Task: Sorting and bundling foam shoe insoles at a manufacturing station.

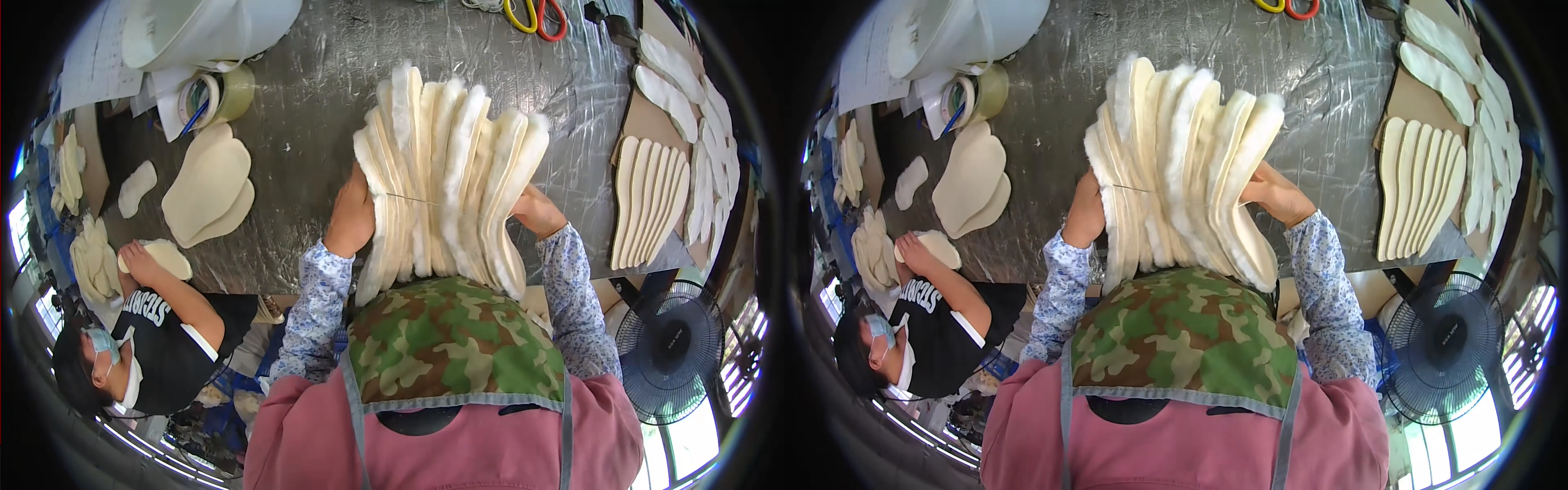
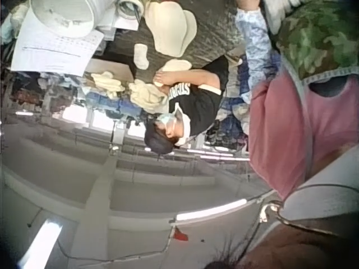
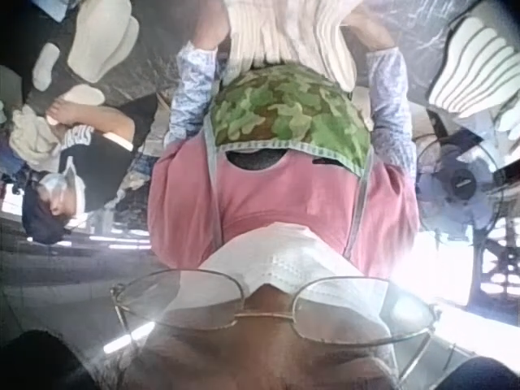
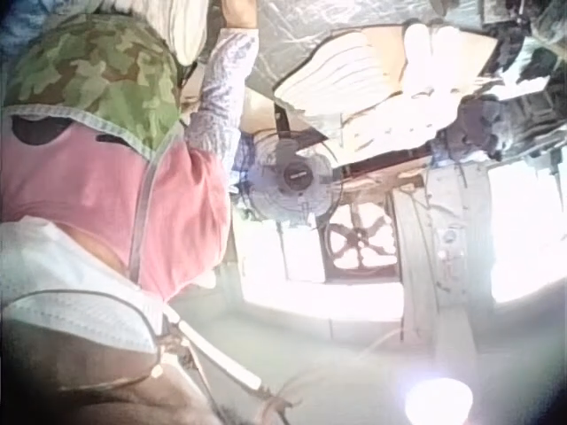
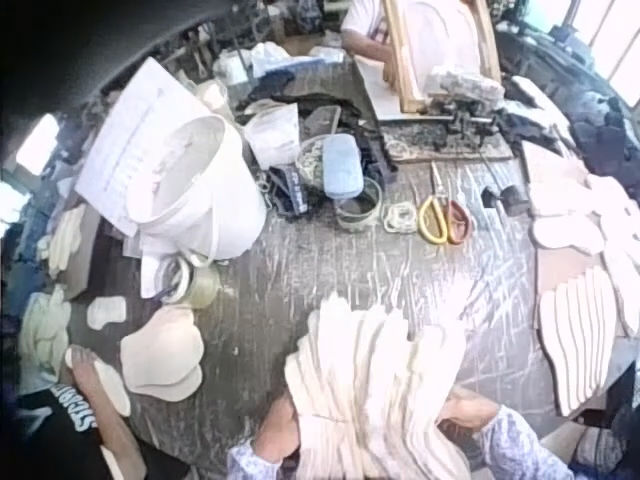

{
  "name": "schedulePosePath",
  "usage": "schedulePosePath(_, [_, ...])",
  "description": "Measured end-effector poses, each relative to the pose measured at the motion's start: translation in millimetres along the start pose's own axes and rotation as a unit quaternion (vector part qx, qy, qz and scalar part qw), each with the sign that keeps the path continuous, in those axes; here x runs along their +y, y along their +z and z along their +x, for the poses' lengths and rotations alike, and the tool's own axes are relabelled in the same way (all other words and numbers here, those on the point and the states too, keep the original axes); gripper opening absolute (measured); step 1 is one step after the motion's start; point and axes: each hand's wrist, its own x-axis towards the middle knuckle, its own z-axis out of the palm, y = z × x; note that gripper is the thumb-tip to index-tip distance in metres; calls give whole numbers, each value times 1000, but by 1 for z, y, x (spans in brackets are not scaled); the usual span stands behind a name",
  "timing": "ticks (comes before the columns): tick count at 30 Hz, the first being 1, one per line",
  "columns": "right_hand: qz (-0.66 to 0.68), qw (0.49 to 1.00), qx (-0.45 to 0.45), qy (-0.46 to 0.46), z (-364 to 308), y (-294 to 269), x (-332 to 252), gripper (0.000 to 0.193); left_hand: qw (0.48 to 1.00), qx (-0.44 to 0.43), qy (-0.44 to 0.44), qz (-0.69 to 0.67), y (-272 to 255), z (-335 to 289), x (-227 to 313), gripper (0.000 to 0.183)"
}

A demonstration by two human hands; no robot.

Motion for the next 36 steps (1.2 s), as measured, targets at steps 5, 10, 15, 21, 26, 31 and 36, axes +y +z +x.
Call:
schedulePosePath(5, [77, 995, 58, -36, 1, 9, 11, 58, 901, -16, -158, -404, -8, -24, 11, 51])
schedulePosePath(10, [-222, 902, 304, -210, -6, 40, -7, 53, 994, 107, 17, -8, -1, -21, -29, 32])
schedulePosePath(15, [-370, 885, 217, -182, -45, 64, 17, 70, 987, 155, 22, -37, 14, -53, -9, 34])
schedulePosePath(21, [-205, 886, 325, -260, -20, 77, 55, 57, 962, 131, 71, -230, 40, -81, -14, 52])
schedulePosePath(26, [-211, 877, 320, -288, -5, 103, 67, 55, 938, 194, 101, -269, 58, -58, 2, 48])
schedulePosePath(31, [-683, 699, 203, -55, -48, 93, -16, 37, 938, 281, 174, -99, 7, -53, 2, 43])
schedulePosePath(36, [-635, 627, 217, -396, -9, 110, -122, 18, 922, 284, 224, 136, -6, -36, 37, 42])
